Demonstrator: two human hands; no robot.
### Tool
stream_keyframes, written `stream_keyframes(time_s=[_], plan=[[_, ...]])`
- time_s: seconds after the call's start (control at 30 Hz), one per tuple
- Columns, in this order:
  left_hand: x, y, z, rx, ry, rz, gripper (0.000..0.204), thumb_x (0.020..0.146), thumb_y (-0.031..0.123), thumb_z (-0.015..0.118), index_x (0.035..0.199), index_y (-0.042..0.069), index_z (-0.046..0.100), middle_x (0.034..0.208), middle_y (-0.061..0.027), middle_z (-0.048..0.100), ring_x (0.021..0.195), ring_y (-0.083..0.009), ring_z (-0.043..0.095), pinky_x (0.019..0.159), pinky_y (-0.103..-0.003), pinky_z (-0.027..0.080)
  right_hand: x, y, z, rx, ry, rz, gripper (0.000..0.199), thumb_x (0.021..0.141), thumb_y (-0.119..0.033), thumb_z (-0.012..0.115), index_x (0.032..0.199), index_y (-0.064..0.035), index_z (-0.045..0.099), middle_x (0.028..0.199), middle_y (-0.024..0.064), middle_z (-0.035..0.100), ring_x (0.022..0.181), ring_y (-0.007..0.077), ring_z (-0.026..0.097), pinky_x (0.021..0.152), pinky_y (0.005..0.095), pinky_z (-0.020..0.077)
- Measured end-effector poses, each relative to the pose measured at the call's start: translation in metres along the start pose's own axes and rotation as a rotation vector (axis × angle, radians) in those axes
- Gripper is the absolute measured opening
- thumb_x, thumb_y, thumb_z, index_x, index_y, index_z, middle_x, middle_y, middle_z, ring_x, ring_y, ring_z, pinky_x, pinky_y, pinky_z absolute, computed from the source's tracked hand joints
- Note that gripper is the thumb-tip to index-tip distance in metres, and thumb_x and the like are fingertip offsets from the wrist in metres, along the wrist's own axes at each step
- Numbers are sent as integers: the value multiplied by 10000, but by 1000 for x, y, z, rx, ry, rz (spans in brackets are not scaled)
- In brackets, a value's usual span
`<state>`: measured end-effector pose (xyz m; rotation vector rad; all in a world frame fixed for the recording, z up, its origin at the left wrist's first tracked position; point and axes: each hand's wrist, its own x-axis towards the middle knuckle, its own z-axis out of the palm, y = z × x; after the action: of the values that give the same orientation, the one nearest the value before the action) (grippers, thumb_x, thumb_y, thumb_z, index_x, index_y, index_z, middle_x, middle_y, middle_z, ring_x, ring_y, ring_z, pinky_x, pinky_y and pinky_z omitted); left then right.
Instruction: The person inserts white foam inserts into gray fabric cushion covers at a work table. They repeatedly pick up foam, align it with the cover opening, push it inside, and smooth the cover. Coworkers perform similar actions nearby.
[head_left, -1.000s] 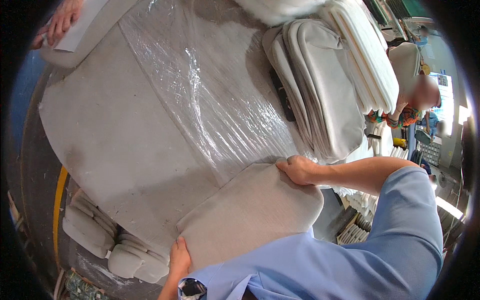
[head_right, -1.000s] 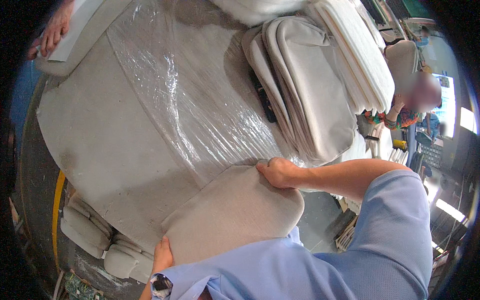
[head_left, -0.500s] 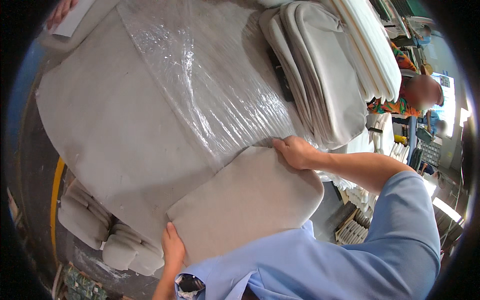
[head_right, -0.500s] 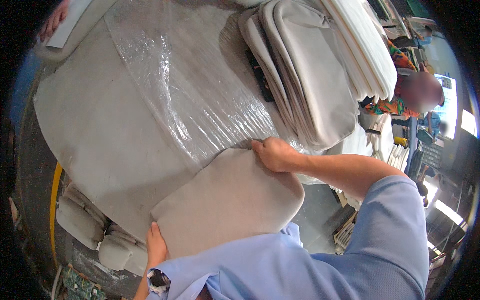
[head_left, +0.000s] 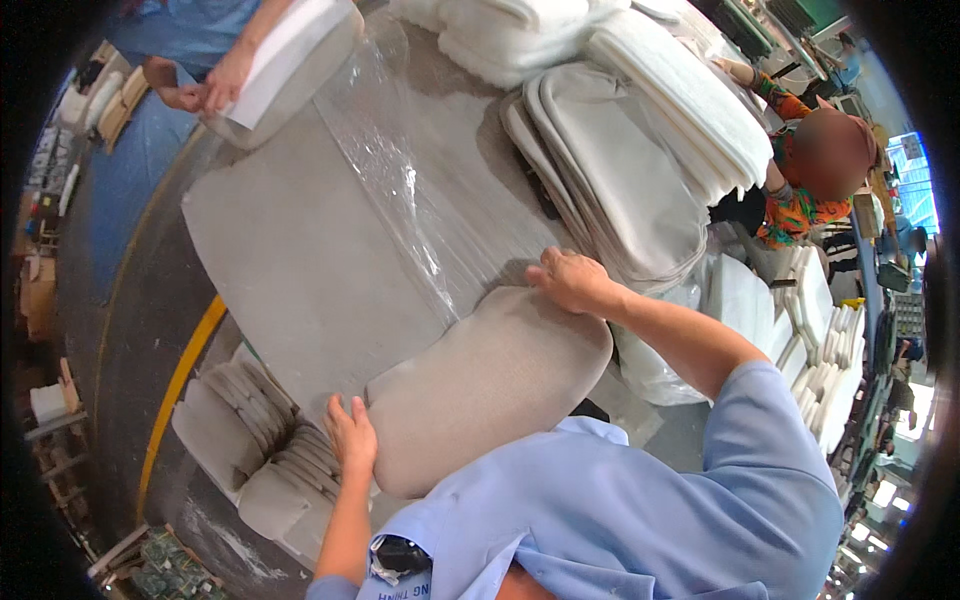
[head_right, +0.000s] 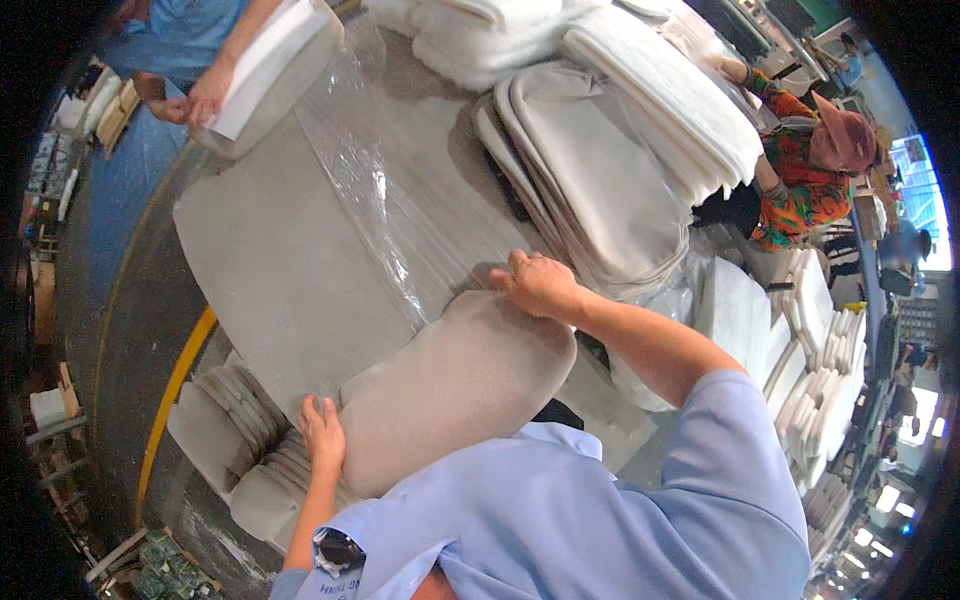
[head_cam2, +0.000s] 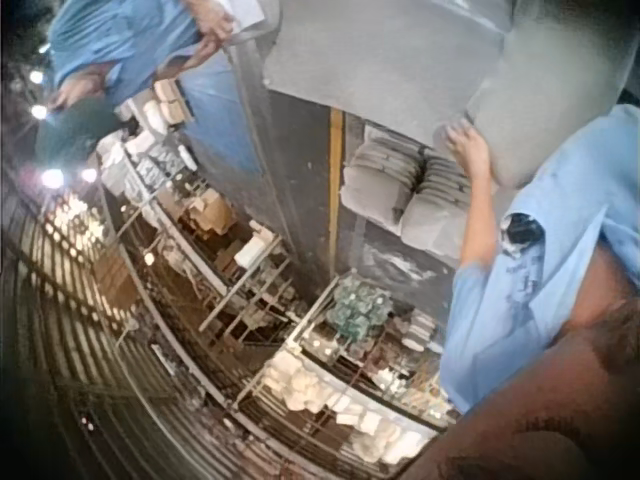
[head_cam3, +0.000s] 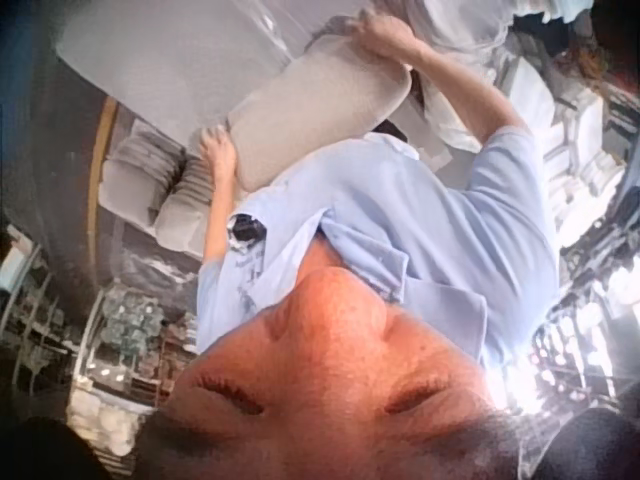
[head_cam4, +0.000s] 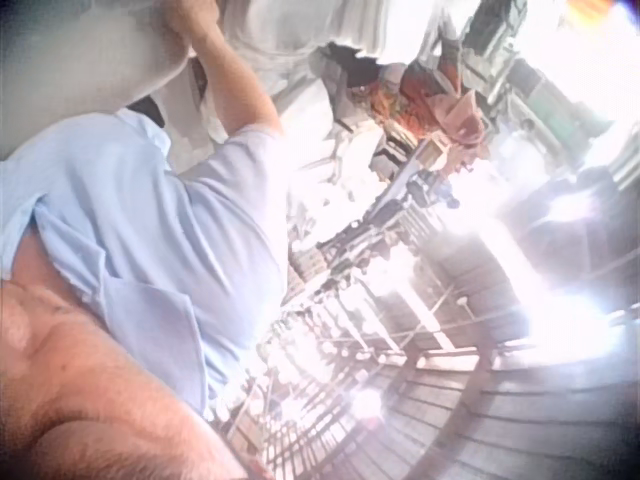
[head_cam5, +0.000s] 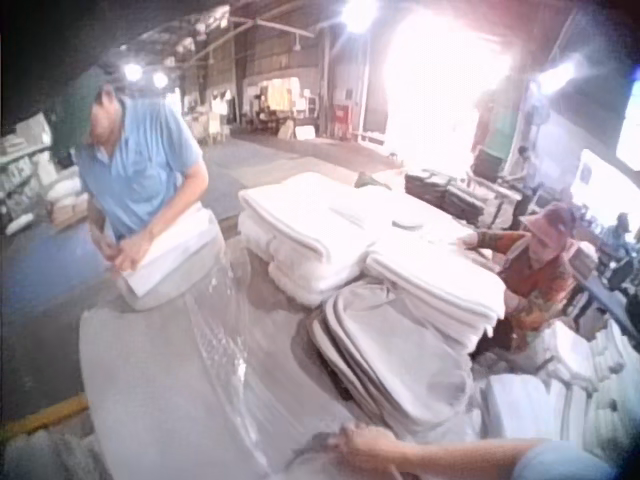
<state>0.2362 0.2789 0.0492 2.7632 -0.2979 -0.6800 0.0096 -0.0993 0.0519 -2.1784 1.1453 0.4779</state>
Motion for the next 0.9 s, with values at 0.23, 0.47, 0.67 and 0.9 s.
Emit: stream_keyframes(time_s=[0.23,0.47,0.67,0.9], plan=[[-61,54,9,-119,-644,752,648,1106,418,523,1624,47,411,1656,-276,405,1547,-421,375,1268,-487,306,-86,-31,-6,-137,-195,-528,602,1032,-513,592,1441,-73,617,1464,157,613,1390,382,545,1184,523,400],[-84,73,49,270,-548,823,760,1087,555,458,1709,160,269,1763,-227,194,1612,-452,199,1309,-560,152,-93,-10,33,-295,-152,-582,699,1027,-539,587,1549,-78,519,1635,159,465,1561,357,354,1283,556,231],[-66,74,65,210,-491,816,707,1093,527,454,1700,199,303,1762,-194,227,1613,-403,233,1311,-549,168,-74,-15,37,-338,-185,-588,758,1050,-580,537,1619,-89,433,1701,175,379,1592,371,301,1298,535,203],[-44,84,75,110,-401,781,633,1113,465,439,1668,169,373,1737,-166,309,1601,-379,280,1309,-518,199,-49,-29,44,-331,-172,-587,707,1052,-564,526,1625,-158,448,1704,143,387,1589,357,313,1298,529,205]])
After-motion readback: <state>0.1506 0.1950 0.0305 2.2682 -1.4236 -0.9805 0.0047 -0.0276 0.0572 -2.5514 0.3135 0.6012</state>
